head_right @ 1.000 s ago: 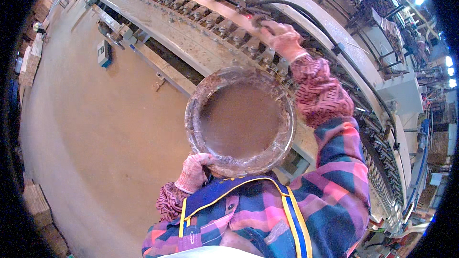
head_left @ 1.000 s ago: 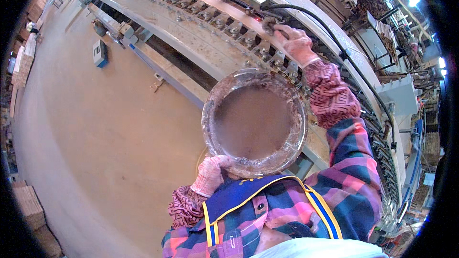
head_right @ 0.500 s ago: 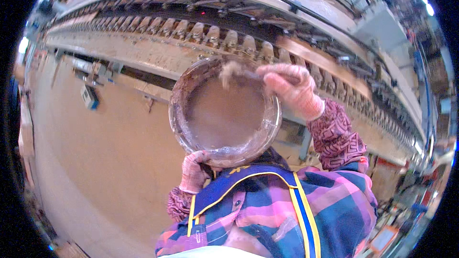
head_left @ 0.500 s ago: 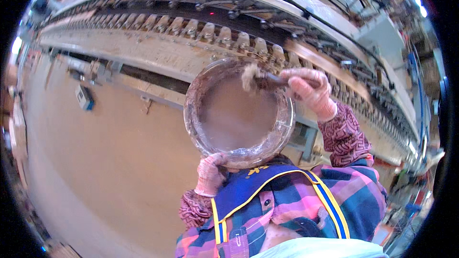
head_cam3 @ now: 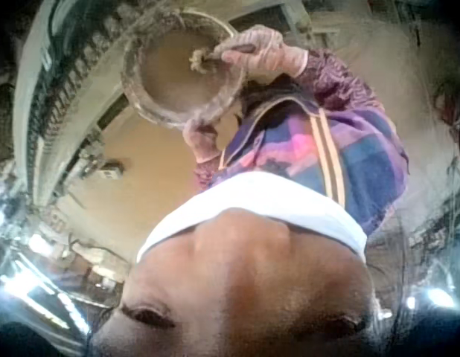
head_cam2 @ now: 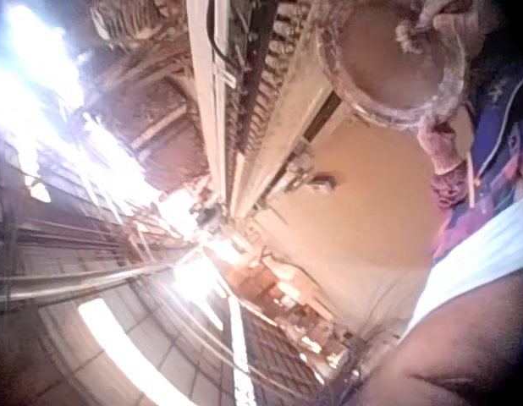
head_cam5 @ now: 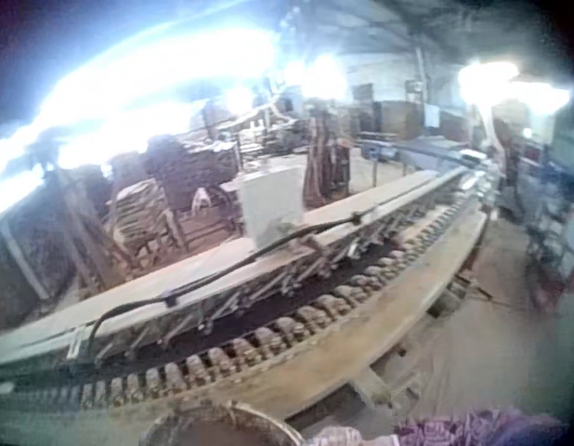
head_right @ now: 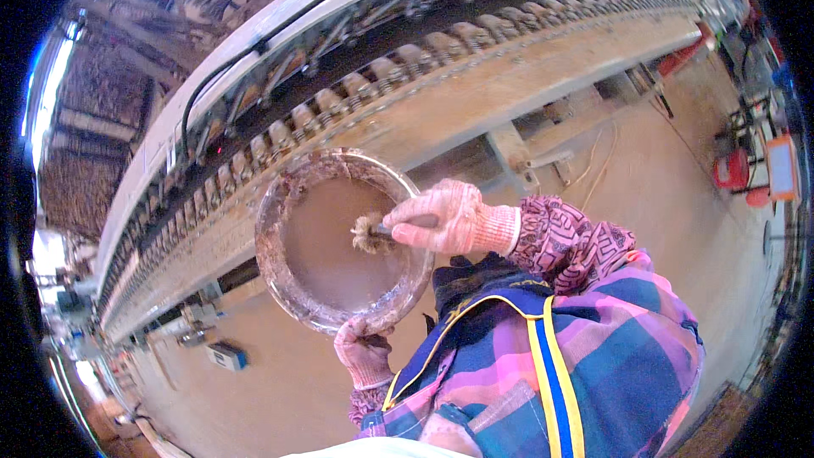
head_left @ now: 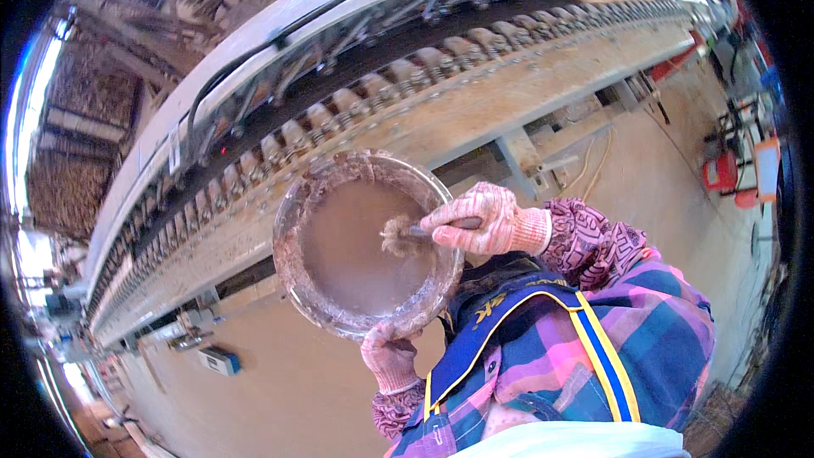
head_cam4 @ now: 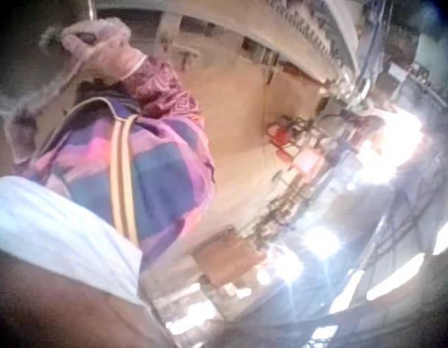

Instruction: The person mixes a brown paste in a metal bowl and applies it to the joints of a wooden slat assembly using a brush. They then move to a metal table to stack and align multiple wooden slats, preparing them for further processing.

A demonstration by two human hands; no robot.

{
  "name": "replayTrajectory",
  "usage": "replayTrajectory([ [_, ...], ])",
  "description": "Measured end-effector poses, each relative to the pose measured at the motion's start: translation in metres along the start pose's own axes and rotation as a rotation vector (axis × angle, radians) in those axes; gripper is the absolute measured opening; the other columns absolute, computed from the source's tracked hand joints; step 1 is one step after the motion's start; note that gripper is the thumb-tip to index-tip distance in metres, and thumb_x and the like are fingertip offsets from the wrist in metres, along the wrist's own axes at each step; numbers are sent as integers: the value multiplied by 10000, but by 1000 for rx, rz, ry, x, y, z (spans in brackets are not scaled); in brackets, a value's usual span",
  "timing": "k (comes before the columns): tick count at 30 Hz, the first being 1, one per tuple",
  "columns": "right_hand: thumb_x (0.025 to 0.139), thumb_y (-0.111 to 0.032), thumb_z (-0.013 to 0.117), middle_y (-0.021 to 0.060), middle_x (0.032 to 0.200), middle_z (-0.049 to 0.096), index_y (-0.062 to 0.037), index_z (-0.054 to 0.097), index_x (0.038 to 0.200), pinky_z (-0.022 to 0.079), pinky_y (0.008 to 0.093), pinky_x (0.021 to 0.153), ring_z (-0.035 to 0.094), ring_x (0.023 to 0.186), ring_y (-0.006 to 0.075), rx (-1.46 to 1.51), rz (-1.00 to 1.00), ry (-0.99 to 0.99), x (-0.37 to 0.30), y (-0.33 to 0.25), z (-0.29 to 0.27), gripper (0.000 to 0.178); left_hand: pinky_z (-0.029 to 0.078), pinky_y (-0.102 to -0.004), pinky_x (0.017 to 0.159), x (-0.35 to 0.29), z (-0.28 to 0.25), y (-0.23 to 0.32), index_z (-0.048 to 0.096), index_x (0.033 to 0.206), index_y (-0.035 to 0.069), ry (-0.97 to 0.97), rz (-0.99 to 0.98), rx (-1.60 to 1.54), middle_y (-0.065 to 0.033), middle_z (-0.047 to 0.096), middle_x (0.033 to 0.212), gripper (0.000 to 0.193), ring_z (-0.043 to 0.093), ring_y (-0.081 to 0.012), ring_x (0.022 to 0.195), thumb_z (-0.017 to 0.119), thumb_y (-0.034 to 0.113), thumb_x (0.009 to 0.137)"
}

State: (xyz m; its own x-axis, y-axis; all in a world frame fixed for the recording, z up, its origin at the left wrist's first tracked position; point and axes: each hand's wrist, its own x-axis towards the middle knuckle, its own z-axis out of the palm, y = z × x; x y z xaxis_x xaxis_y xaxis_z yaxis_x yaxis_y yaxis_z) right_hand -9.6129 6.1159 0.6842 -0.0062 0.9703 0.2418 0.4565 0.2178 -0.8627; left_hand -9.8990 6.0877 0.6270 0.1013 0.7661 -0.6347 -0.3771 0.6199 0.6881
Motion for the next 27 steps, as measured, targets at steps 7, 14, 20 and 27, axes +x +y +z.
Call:
replayTrajectory([
  [7, 871, -201, 721, 151, 929, 736, -57, 734, 1034, 570, 339, 790, 728, 876, 268, 86, 113, 228, -389, 20, -353, 219, 454, -251, 469, -230, 253, -315, 590, 785, 33, -304, 143, 413, -86, 622, 700, 166, 605, -168, 588, 530, 119, 913],
  [14, 886, -75, 692, 142, 936, 742, 0, 700, 1100, 571, 270, 721, 724, 803, 174, -3, 106, 674, -979, 53, -784, 227, 514, -325, 540, -556, 597, -782, 588, 789, 26, -720, 95, 385, -122, 652, 848, 110, 643, -215, 715, 527, 72, 867],
  [20, 927, -63, 647, 78, 888, 712, 31, 676, 1140, 525, 232, 614, 633, 677, 106, 85, 305, 1072, -1425, 74, -1045, 235, 525, -371, 568, -850, 840, -1126, 628, 905, 9, -727, -453, 324, -130, 677, 897, 184, 663, -275, 765, 570, 148, 798],
  [27, 923, -27, 647, 49, 761, 679, 38, 672, 1138, 479, 197, 566, 582, 636, 63, 186, 370, 1396, -1631, 79, -1141, 226, 505, -374, 576, -991, 970, -1292, 609, 856, 31, -774, -609, 532, -130, 659, 845, 157, 643, -279, 741, 533, 166, 836],
])
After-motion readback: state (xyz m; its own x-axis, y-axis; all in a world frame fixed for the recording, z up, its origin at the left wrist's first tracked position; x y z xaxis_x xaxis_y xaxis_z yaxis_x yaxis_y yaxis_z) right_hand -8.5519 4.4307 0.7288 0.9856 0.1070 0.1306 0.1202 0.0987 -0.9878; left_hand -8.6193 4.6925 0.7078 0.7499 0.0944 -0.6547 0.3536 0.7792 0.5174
